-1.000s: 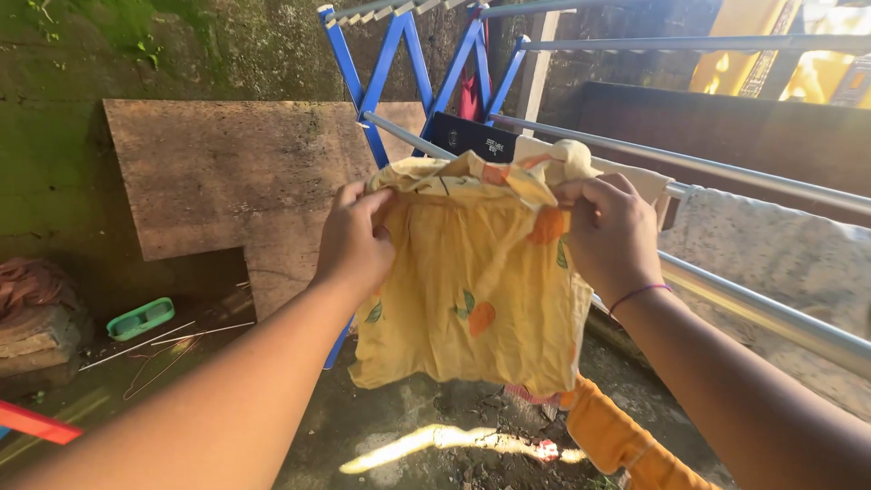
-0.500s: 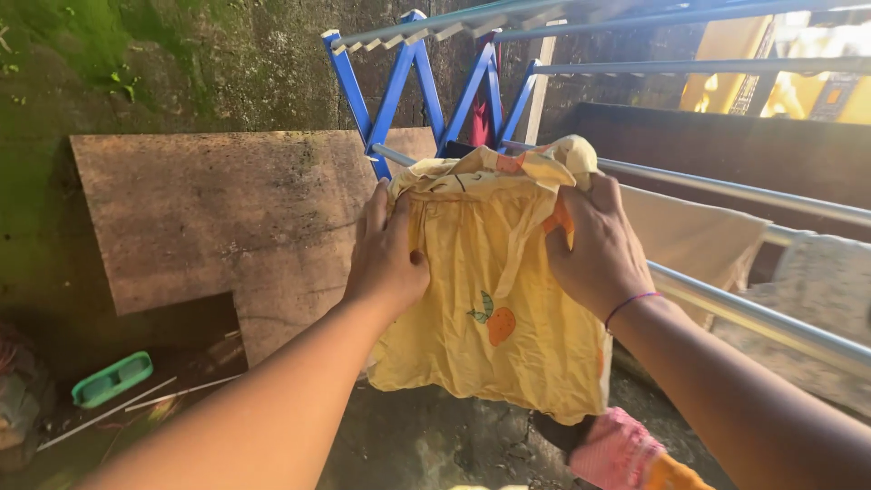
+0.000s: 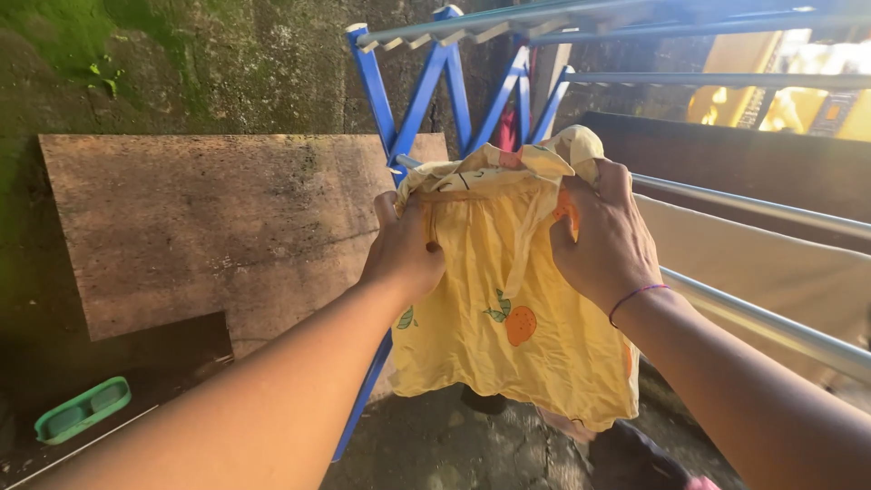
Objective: Hanging wet laundry from a basket onto an outdoor drying rack.
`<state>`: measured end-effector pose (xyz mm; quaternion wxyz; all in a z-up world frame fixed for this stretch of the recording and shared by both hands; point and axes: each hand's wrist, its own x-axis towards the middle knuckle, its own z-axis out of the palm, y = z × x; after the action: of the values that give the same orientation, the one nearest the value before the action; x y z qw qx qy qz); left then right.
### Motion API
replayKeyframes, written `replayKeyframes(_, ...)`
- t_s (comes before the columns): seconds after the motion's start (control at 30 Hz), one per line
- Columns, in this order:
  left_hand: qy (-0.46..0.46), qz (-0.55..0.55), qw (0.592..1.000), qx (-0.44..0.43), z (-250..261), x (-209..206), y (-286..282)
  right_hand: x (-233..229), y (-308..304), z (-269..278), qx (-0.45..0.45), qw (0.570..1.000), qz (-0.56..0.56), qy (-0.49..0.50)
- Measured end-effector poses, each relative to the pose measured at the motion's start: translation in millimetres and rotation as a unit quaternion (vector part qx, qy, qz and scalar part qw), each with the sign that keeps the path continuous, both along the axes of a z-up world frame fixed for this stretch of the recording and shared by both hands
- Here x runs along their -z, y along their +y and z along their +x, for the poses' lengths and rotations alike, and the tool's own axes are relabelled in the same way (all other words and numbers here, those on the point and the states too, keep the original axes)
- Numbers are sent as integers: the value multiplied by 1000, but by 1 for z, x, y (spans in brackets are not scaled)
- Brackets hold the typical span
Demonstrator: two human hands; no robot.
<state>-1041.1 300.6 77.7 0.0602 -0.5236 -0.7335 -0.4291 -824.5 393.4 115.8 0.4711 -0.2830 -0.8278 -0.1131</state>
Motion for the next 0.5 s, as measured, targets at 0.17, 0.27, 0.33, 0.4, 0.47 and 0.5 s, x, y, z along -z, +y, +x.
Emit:
replayKeyframes(0.17, -40, 23, 999, -8, -40, -8, 35, -8, 33, -52, 0, 1000, 3, 0)
replayKeyframes(0.27, -27, 58, 998, -7, -75, -9, 69, -8, 70, -82, -29, 998, 48, 21)
replayKeyframes(0.33, -17, 79, 997, -8, -94, -13, 88, -11, 90, -100, -45, 994, 92, 25)
replayKeyframes(0.4, -22, 70, 997, -12, -109, -22, 104, -15, 102, -117, -38, 997, 62, 19)
replayKeyframes(0.47, -44, 66, 997, -17, -126, -24, 124, -22, 111, -132, -30, 999, 41, 4)
replayKeyframes(0.5, -66, 57, 996, -23, -135, -21, 132, -22, 114, -139, -23, 1000, 16, -12)
